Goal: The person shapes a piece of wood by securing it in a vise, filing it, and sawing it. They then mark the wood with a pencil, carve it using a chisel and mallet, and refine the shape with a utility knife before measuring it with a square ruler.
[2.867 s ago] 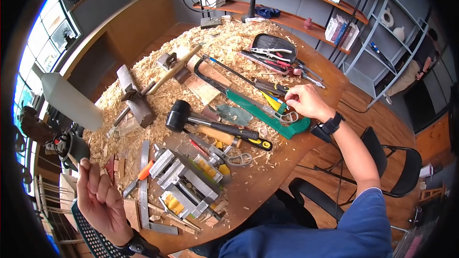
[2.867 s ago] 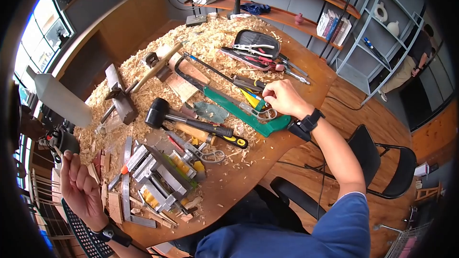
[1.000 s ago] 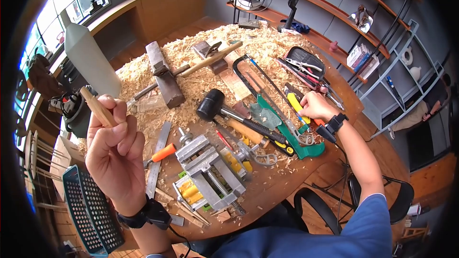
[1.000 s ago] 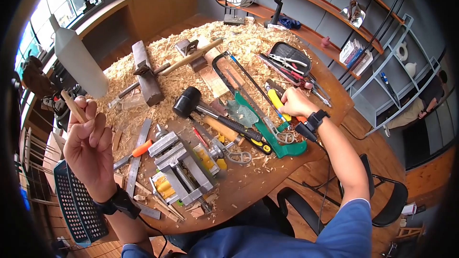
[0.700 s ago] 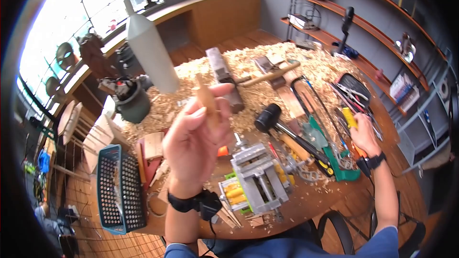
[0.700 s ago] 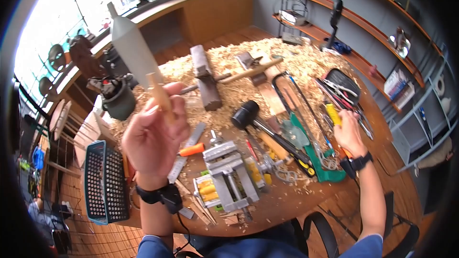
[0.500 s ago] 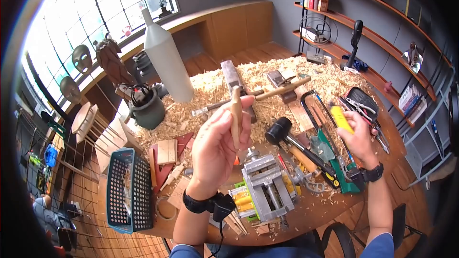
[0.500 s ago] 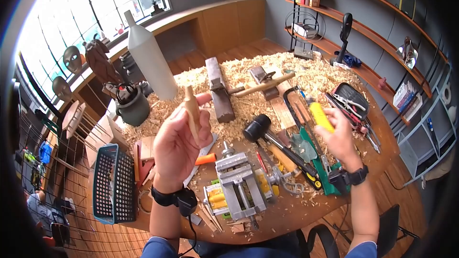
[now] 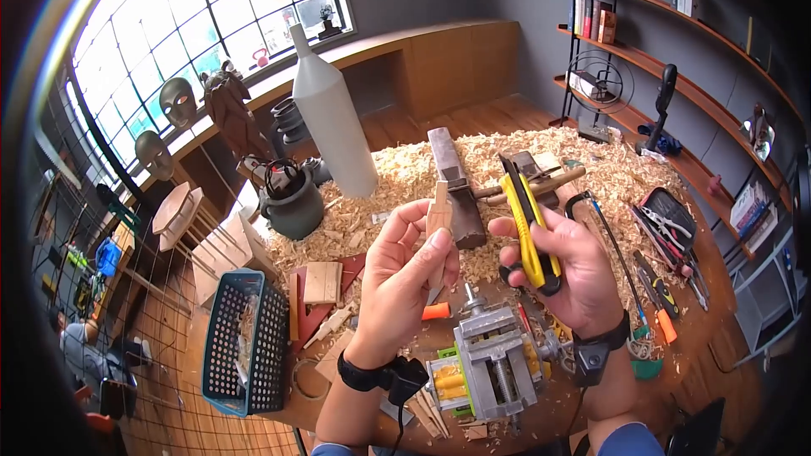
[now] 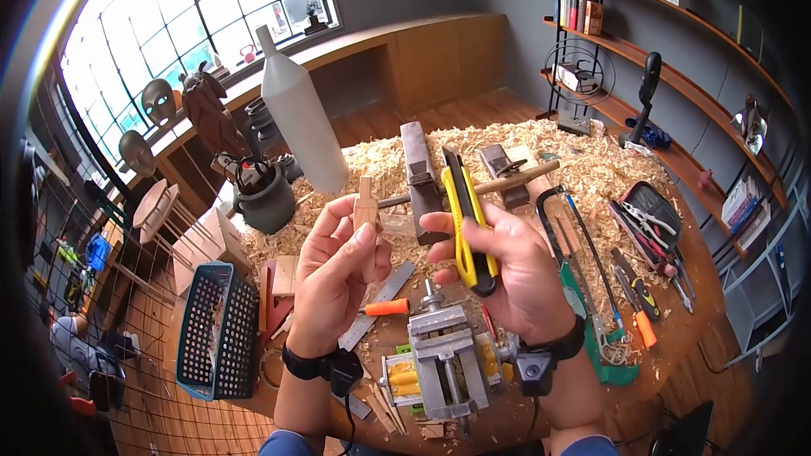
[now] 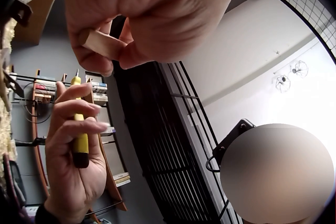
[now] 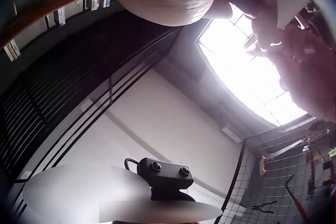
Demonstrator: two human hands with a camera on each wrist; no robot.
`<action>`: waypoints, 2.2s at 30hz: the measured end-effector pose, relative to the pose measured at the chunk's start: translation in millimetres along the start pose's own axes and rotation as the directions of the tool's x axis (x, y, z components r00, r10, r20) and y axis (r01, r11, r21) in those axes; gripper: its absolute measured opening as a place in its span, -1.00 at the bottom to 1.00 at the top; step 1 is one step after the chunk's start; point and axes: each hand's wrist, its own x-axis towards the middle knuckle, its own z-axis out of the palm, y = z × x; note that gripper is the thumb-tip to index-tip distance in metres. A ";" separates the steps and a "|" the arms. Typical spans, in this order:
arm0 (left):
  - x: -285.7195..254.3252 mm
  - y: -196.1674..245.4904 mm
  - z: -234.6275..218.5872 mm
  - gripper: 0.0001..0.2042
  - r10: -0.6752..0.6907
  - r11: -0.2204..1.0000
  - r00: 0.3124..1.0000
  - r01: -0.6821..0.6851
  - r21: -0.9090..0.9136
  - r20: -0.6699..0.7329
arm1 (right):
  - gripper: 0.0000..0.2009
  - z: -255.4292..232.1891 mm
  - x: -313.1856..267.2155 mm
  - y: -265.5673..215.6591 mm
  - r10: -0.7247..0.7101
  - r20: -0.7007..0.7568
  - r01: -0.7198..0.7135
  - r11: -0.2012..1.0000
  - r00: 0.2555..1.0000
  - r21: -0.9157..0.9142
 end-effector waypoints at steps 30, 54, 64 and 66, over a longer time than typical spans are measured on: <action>-0.2 12.1 0.0 -0.69 0.242 0.932 0.948 -0.169 0.321 -0.205 | -0.83 -6.1 0.1 22.0 -0.143 0.136 0.196 0.602 0.980 -0.774; -0.4 37.6 -25.9 -0.72 0.444 -0.307 0.822 -0.235 0.922 0.357 | -0.83 -9.9 -6.1 6.7 -0.010 0.147 0.135 0.466 0.989 -0.874; -2.4 42.2 -36.8 -0.83 0.326 0.130 0.928 -0.231 0.964 0.179 | -0.80 -24.2 3.2 6.1 0.185 0.127 -0.011 0.606 0.974 -0.796; -2.1 41.4 -33.5 -0.83 0.320 0.161 0.930 -0.240 0.957 0.180 | -0.71 -29.8 6.3 11.6 0.145 0.146 0.054 0.501 0.979 -0.864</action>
